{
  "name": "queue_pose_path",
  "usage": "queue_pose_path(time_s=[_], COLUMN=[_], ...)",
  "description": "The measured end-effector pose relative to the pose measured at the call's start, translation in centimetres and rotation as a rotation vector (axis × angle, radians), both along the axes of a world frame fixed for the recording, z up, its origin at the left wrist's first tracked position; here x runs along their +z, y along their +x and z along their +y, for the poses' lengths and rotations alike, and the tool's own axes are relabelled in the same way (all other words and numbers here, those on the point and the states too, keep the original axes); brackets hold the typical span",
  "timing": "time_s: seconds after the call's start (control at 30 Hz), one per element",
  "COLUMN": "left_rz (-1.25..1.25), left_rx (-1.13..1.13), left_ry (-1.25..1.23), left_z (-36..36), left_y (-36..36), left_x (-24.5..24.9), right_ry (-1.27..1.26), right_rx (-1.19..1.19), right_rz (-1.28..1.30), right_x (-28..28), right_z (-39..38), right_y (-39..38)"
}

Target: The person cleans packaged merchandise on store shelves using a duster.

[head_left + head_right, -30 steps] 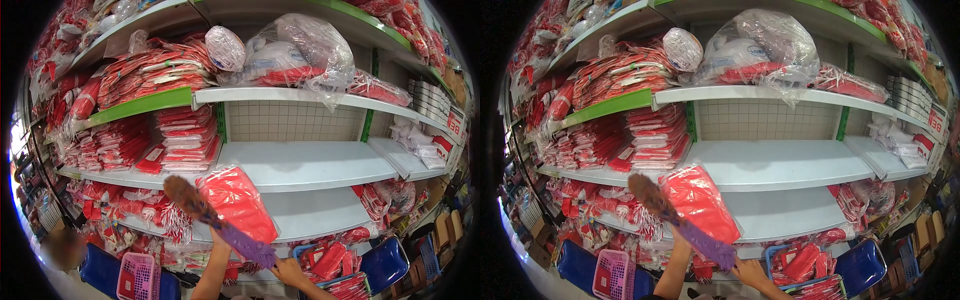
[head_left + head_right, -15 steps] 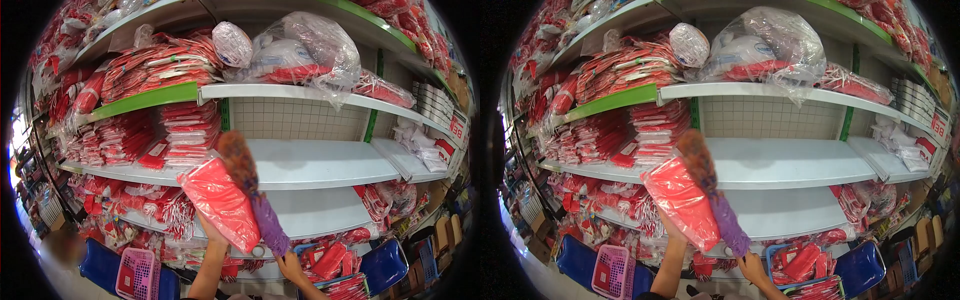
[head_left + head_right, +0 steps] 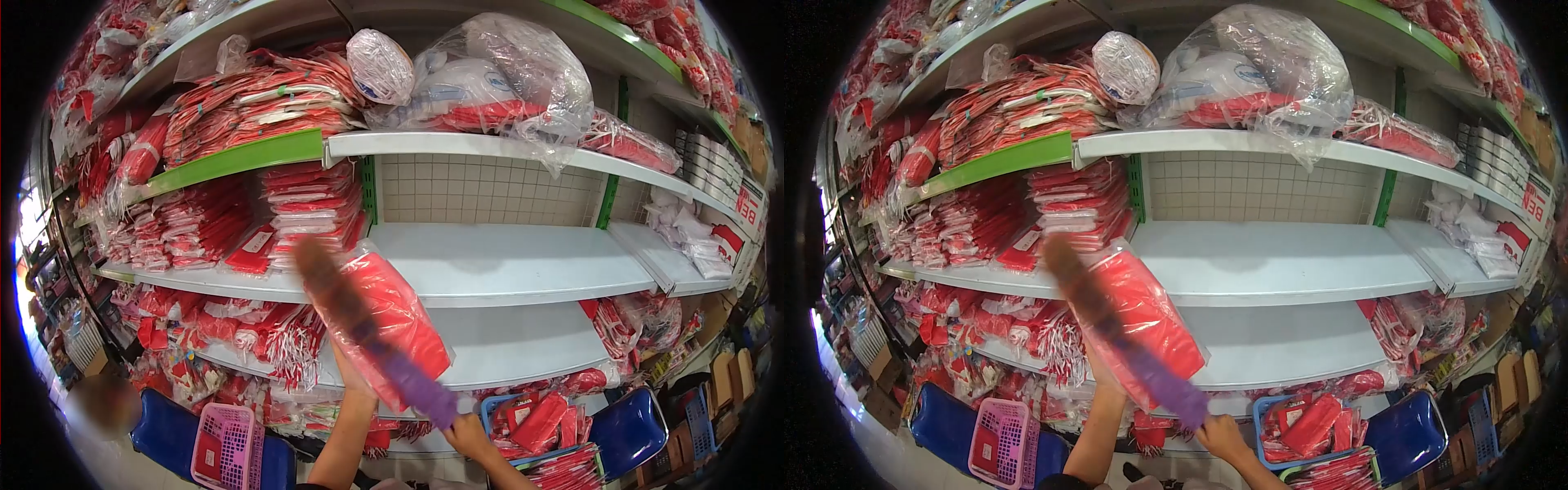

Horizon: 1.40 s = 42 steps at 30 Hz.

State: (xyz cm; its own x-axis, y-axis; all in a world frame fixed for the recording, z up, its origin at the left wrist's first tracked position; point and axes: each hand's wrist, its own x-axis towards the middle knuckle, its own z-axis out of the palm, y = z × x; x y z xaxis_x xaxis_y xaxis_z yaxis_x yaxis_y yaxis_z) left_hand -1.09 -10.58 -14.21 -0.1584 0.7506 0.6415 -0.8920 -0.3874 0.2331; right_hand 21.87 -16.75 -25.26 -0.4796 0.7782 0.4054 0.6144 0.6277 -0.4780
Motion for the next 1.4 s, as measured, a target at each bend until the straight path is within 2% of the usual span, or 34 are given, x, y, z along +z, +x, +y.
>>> queue_pose_path(time_s=[0.03, 0.1, 0.13, 0.2, 0.27, 0.33, 0.47, 0.57, 0.67, 0.7, 0.77, 0.83, 0.9, 0.97, 1.0, 1.03, 1.13, 1.17, 1.27, 1.3, 1.4], left_rz=[-0.056, -0.057, -0.052, -0.02, -0.022, -0.019, 0.008, 0.02, 0.022, 0.022, 0.043, 0.084, 0.141, 0.144, 0.146, 0.268, 0.421, 0.508, 0.62, 0.685, 0.935], left_rx=[-0.034, -0.215, 0.005, 0.045, 0.017, -0.01, -0.016, -0.014, 0.006, 0.019, 0.031, 0.08, 0.161, 0.042, -0.02, -0.024, -0.033, -0.065, 0.124, 0.129, 0.285], left_ry=[-0.109, 0.074, -0.409, -0.466, -0.455, -0.448, -0.438, -0.441, -0.476, -0.491, -0.46, -0.465, -0.503, -0.51, -0.514, -0.524, -0.432, -0.373, -0.413, -0.365, -0.358], left_z=[0.5, 4.4, -1.4, -2.3, -2.1, -2.1, -1.8, -1.6, -1.7, -1.7, -1.5, -1.3, -1.3, -1.8, -2.0, -2.1, -1.3, -1.4, -1.9, -1.7, -1.6], left_y=[-1.1, -4.0, 0.1, 0.0, -0.4, -0.8, -1.6, -2.3, -3.1, -3.4, -4.3, -5.0, -5.1, -4.7, -4.5, -4.3, -3.9, -4.3, -6.6, -7.9, -11.3], left_x=[-3.3, -7.0, 2.6, 3.1, 2.9, 3.0, 3.7, 4.1, 5.0, 5.3, 5.5, 5.8, 6.5, 7.4, 7.8, 7.7, 7.7, 8.2, 10.1, 10.3, 11.7], right_ry=[-0.002, -0.004, -0.034, -0.098, -0.223, -0.57, -0.875, -1.062, -0.866, -0.6, 0.199, 0.535, 0.694, 0.567, 0.449, 0.331, -0.091, -0.006, -0.169, -0.233, -0.558], right_rx=[-0.004, -0.009, -0.049, -0.13, -0.186, -0.15, 0.352, 0.339, 0.025, -0.095, -0.515, -0.704, -0.561, -0.154, -0.035, 0.082, 0.373, 0.418, 0.473, 0.471, 0.533], right_rz=[-0.012, -0.035, 0.115, 0.415, 0.562, 0.87, 1.293, 1.401, 1.362, 1.254, 0.975, 0.831, 0.848, 0.593, 0.505, 0.416, 0.566, 0.526, 0.619, 0.628, 0.908], right_x=[0.3, 1.5, 2.2, 4.3, 6.7, 9.9, 16.1, 18.2, 17.5, 16.7, 13.2, 14.8, 13.4, 13.8, 15.3, 16.8, 16.5, 17.1, 17.6, 18.7, 18.9], right_z=[0.0, 0.2, 0.9, 2.7, 5.0, 7.1, 11.3, 13.8, 12.9, 12.2, 12.3, 7.2, 4.9, 3.3, 2.6, 2.3, 4.5, 4.8, 6.6, 6.6, 8.8], right_y=[-0.1, -0.4, -0.7, -1.2, -1.2, -1.1, -0.8, -2.2, -3.5, -3.7, -4.5, -5.6, -7.2, -9.2, -10.5, -11.8, -15.0, -15.4, -15.8, -15.5, -15.6])
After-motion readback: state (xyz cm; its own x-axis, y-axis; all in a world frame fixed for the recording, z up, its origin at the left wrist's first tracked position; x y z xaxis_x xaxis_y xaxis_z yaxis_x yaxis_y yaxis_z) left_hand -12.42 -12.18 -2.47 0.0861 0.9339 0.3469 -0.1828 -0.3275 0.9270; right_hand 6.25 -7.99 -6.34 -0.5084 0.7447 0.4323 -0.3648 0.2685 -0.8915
